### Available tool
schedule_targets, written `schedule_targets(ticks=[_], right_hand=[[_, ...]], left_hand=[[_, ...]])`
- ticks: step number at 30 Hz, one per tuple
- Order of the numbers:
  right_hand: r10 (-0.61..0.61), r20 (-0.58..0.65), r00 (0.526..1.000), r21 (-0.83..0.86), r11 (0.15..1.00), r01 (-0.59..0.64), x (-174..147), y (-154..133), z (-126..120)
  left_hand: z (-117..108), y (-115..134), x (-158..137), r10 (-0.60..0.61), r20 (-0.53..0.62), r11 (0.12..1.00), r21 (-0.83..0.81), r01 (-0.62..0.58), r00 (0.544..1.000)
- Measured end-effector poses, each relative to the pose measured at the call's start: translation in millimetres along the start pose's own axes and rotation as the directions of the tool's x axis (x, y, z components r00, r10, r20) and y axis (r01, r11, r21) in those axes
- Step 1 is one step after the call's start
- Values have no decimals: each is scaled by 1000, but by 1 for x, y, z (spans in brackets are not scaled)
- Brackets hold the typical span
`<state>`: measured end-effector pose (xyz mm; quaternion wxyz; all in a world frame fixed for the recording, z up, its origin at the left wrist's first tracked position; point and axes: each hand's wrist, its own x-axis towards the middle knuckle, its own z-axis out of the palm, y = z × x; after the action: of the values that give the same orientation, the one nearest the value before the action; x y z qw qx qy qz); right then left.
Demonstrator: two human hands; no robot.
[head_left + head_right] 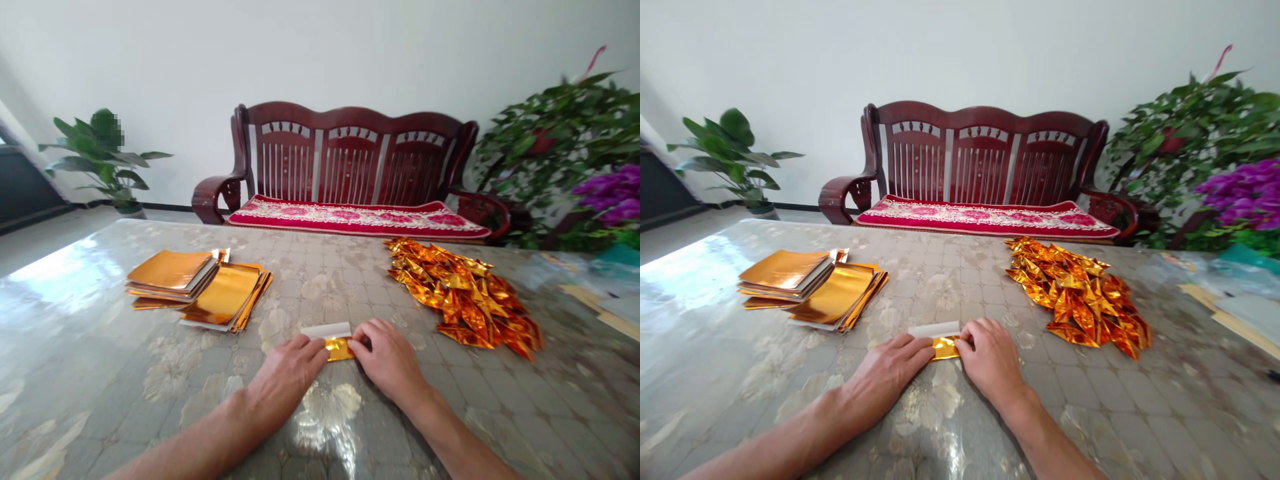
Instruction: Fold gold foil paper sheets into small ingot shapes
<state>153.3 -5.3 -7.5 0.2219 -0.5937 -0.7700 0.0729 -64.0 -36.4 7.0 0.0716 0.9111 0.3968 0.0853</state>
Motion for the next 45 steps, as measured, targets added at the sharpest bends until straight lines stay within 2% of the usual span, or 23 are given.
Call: schedule_targets(ticks=[8,14,19,25,32,41,45], right_hand=[[23,0,1000,20,1000,-23,0,2,-1],[-114,23,993,33,993,113,-3,1,-3],[-197,32,980,-52,979,198,-6,-2,-5],[-154,32,988,-141,977,157,-9,-16,-4],[-121,-39,992,-340,935,101,-11,-36,7],[-138,-12,990,-357,926,124,-12,-19,7],[-145,-2,989,-376,917,133,-11,-16,6]], left_hand=[[2,6,1,-7,50,988,153,-1,999],[5,12,0,-9,42,971,237,-1,999],[9,14,-3,-6,35,965,263,-4,999],[23,13,-7,-11,27,952,305,2,1000],[20,14,-8,-10,31,953,303,0,999],[25,12,-30,-75,10,942,329,68,997],[14,8,-33,-55,58,953,300,35,997]])
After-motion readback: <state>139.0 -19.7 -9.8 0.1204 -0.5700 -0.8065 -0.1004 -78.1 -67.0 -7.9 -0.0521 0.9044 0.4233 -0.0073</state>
